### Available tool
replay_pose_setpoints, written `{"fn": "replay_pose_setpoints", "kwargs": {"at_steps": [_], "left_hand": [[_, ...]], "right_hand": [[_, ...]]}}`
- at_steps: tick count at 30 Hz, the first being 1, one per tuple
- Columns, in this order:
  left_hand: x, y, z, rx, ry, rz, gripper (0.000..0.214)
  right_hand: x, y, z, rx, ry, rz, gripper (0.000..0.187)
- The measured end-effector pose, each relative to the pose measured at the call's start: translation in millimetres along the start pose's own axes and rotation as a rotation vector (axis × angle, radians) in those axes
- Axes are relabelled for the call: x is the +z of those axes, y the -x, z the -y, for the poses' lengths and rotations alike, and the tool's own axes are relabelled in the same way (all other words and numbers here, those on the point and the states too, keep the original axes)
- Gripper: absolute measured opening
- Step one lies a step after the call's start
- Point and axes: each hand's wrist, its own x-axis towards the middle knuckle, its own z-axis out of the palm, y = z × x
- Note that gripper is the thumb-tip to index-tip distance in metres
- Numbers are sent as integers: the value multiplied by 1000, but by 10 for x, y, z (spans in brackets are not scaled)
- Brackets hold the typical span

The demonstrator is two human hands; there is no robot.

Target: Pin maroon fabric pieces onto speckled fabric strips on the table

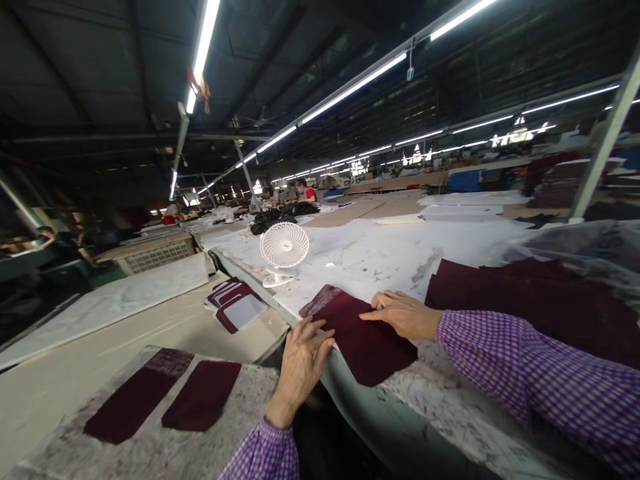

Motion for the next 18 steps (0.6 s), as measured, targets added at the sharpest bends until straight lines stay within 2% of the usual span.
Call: {"fn": "replay_pose_setpoints", "kwargs": {"at_steps": [4,7,10,14,16,18], "left_hand": [[-18,37,53,-11,4,-9,28],[0,38,38,-19,15,-21,28],[33,29,41,-14,33,-14,28],[83,22,91,-5,53,-35,30],[106,18,116,-11,51,-53,33],[120,7,127,-3,37,-41,33]], "right_hand": [[-144,44,-207,122,52,54,41],[-172,24,-198,170,58,-8,31],[-34,-32,-89,120,-140,-78,30],[127,-129,20,280,-380,-29,31],[54,-152,-10,265,-444,8,24],[-141,-121,-119,187,-488,12,19]]}}
